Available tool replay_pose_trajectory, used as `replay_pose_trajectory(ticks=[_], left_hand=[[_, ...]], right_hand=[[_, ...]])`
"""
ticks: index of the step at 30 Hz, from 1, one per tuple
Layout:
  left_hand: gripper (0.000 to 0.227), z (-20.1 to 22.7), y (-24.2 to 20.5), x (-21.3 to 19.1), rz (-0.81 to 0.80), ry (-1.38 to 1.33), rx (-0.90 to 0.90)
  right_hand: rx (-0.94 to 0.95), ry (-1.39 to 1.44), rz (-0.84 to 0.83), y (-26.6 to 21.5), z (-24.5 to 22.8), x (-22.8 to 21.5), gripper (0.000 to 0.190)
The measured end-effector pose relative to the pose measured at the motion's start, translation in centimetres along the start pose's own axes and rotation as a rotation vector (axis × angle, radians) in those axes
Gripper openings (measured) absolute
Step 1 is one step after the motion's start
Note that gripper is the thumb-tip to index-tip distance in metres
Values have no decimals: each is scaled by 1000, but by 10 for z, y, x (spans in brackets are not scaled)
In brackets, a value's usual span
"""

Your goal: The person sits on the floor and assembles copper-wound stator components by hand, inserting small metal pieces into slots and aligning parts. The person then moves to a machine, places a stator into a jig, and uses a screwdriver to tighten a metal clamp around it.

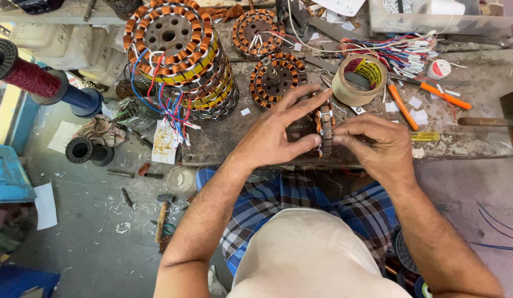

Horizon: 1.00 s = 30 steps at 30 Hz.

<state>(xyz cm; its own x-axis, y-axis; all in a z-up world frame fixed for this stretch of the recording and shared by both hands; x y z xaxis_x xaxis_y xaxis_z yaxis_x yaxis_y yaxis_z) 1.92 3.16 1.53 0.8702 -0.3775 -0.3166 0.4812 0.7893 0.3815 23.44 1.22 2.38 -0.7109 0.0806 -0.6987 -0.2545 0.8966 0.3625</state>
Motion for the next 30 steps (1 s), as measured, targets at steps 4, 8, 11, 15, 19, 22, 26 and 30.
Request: replay_pose_trajectory(ticks=[4, 8, 11, 15, 19, 22, 26, 30], left_hand=[[81, 4, 1, 1, 6, 10, -12], [80, 7, 3, 1, 0, -6, -41], [80, 10, 3, 2, 7, 5, -26], [79, 10, 5, 3, 10, 6, -54], [79, 9, 5, 4, 25, -21, -103], [80, 7, 7, 5, 48, -32, -121], [81, 9, 4, 5, 85, 44, -53], [75, 8, 4, 10, 76, 48, -132]], right_hand=[[-9, 41, 1, 0, 5, 0, 14], [19, 93, -23, 2, 10, 1, 14], [39, 98, -40, 3, 13, 0, 14], [85, 172, -88, 6, 17, 1, 14], [172, 141, -165, 10, 24, 2, 12], [253, 275, -223, 16, 32, 5, 11], [305, 362, -321, 23, 41, 9, 19], [333, 366, -462, 30, 51, 9, 24]])
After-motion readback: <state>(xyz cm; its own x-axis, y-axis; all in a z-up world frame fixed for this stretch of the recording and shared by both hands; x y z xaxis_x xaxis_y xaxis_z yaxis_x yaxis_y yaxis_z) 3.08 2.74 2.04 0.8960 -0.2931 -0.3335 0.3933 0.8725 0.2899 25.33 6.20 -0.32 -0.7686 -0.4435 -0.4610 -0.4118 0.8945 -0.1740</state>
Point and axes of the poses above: each hand's wrist, its own y-axis towards the middle knuckle, its own x-axis out of the palm, z = x × y, the point moved 4 cm from there along y, towards the middle knuckle, and after that the axes turned 11 degrees about -y, right-handed, at the moved point
